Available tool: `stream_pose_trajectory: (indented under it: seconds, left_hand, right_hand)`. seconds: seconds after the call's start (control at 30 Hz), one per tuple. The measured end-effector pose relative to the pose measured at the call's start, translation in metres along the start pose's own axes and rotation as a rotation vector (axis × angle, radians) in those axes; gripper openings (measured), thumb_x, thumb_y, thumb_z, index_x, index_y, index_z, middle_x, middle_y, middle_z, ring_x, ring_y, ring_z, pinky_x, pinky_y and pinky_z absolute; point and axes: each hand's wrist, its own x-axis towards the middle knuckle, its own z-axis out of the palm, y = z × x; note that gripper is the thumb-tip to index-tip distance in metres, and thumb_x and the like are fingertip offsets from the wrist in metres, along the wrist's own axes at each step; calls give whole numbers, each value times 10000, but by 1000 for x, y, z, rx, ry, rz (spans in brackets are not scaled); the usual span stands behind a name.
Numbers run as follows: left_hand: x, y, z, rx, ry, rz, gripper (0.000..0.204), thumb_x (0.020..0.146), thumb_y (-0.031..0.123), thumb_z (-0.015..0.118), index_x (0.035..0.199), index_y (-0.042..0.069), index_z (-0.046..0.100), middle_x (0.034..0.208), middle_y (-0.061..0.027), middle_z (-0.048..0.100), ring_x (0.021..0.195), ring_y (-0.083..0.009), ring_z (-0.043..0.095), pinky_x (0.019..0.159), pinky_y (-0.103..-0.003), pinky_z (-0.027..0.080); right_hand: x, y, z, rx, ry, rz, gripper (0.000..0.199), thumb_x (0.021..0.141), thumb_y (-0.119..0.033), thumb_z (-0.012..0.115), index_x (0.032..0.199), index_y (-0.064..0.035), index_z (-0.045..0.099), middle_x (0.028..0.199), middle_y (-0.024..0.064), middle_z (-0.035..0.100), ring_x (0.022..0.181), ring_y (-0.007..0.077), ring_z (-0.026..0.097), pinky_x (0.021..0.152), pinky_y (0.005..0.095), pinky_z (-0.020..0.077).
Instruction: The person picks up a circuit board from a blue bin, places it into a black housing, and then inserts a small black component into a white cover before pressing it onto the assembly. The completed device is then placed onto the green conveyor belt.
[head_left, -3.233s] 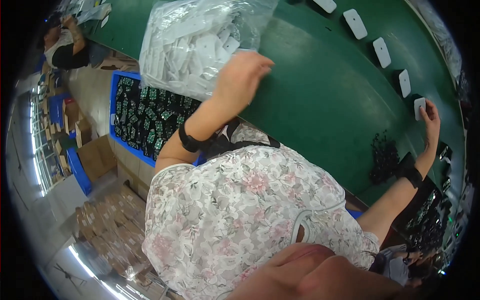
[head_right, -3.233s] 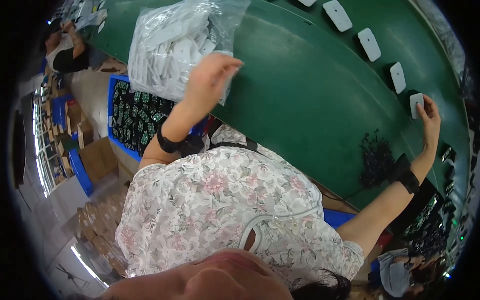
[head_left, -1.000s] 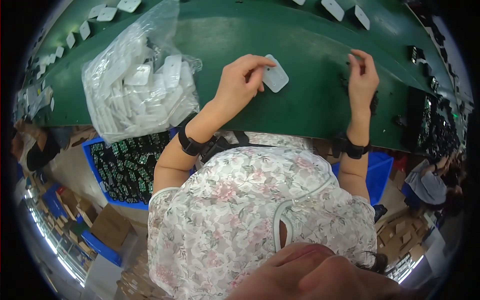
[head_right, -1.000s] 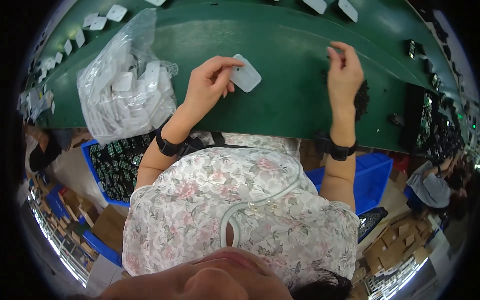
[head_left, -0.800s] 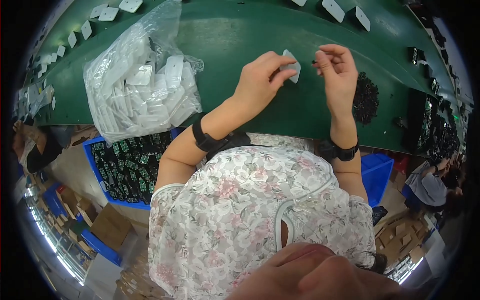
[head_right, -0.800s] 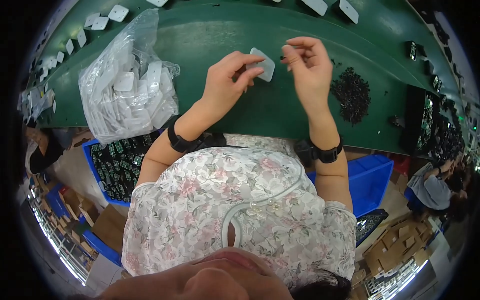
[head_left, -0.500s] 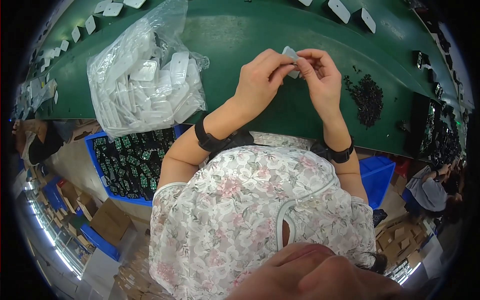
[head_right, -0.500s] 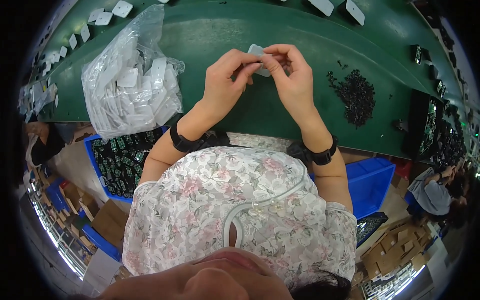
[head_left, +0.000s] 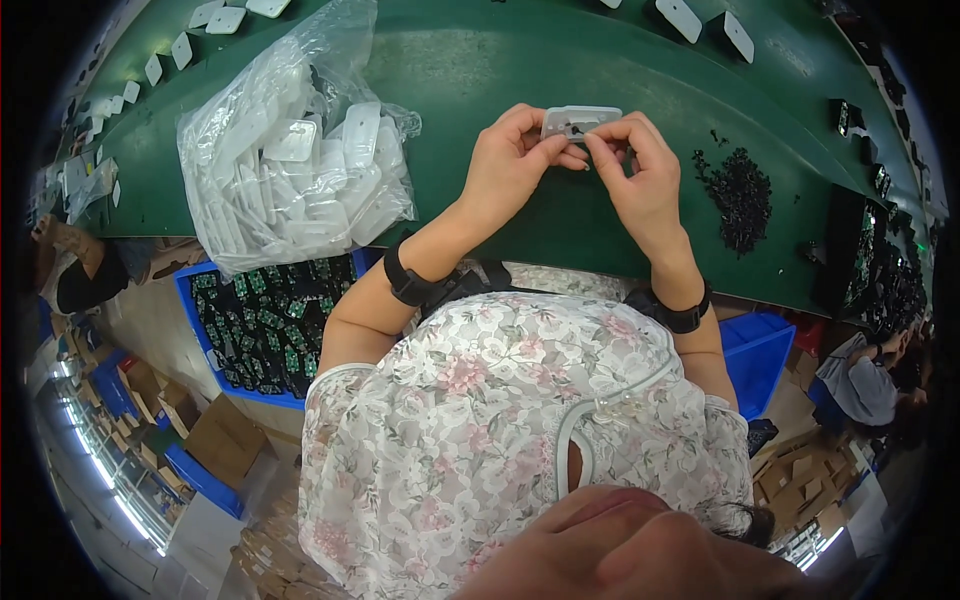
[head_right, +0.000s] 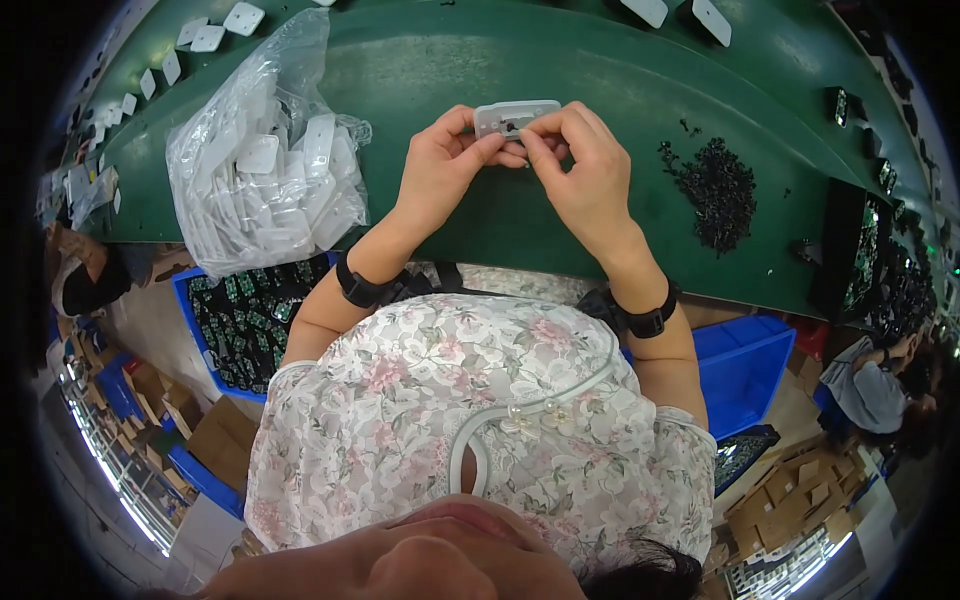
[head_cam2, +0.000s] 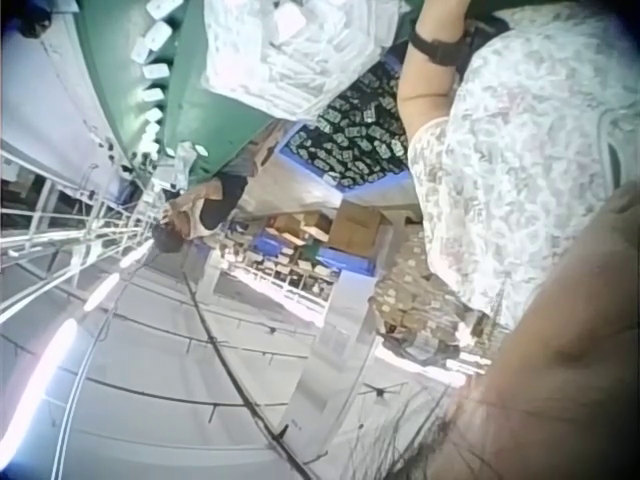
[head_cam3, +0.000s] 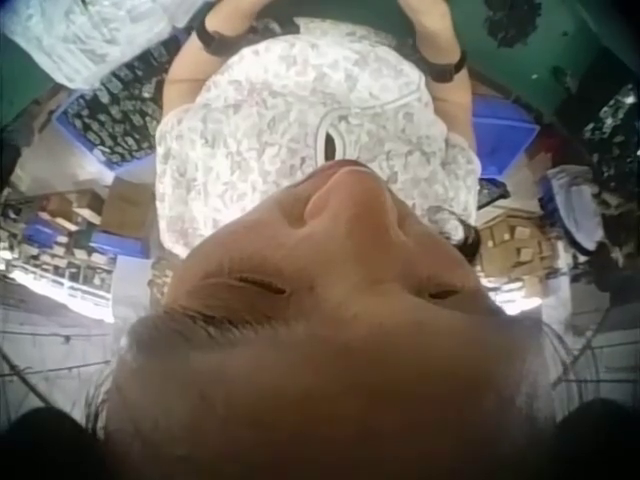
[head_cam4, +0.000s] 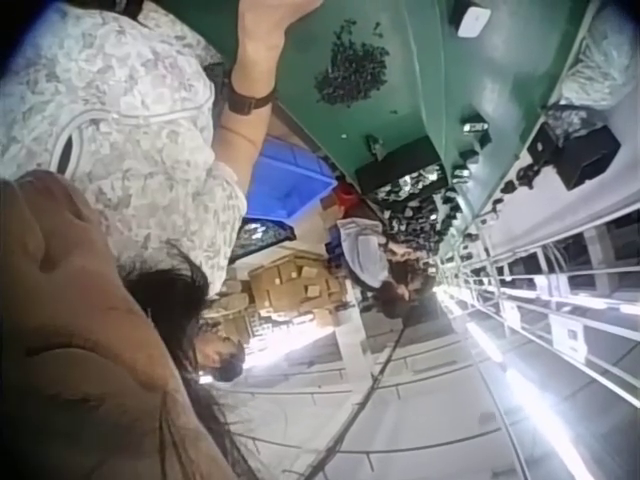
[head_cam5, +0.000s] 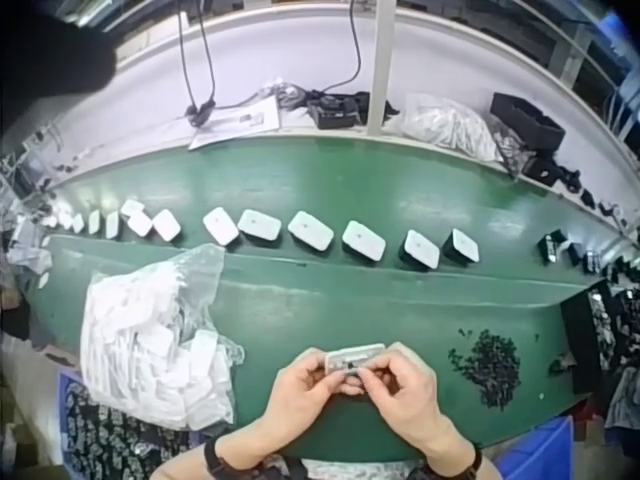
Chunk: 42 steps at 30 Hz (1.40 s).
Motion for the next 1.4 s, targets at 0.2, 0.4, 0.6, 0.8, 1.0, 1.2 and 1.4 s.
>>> stream_pose_trajectory:
  seconds: [0.2,0.4,0.6,0.8,1.0,1.2,1.4]
  left_hand:
    - [-2,-2,2,1,-9,78,111,904,-12,550,983,-89,559,903,-72,577,772,-175,675,743,-250,553]
    - [-1,-8,-2,156,-8,215,89,906,20,575,916,-68,575,872,-64,571,715,-149,661,633,-230,534]
    - [-2,-4,-5,51,-7,153,91,911,25,569,897,-65,577,869,-64,561,689,-135,646,609,-220,519]
    - [-4,6,5,163,-104,128,89,913,21,563,910,-66,583,849,-63,544,680,-130,635,609,-222,509]
    - [-9,6,2,202,-208,28,161,953,37,493,1023,-71,589,856,-82,578,685,-150,627,635,-242,506]
    - [8,-3,-3,170,-113,45,253,981,101,468,1176,-57,502,845,-106,604,675,-155,624,611,-238,504]
    - [43,5,-80,806,32,83,224,972,129,498,1156,3,521,795,-52,587,556,-91,527,518,-234,427]
  right_hand:
    - [-3,-1,7,86,18,89,74,828,-33,668,821,-8,599,757,-7,513,637,48,426,550,194,333]
    - [-4,-2,11,110,12,106,75,841,-37,661,821,-10,595,744,-8,501,624,47,430,550,192,350]
    - [-2,-1,8,-44,100,-39,141,803,-59,699,897,-27,598,883,16,526,694,96,461,606,205,377]
    - [-8,11,-6,234,-3,160,225,780,-91,736,938,-32,587,905,0,526,775,81,471,674,206,387]
    - [-7,11,-20,361,-146,296,234,769,-122,767,823,-43,554,700,-37,524,649,45,479,566,210,394]
    - [-19,23,-74,484,-46,285,261,824,-81,680,1066,-49,589,933,34,613,822,87,574,688,217,472]
    - [-108,118,-266,-1454,235,433,605,704,60,561,1236,-229,572,1351,101,492,1203,328,491,965,397,455]
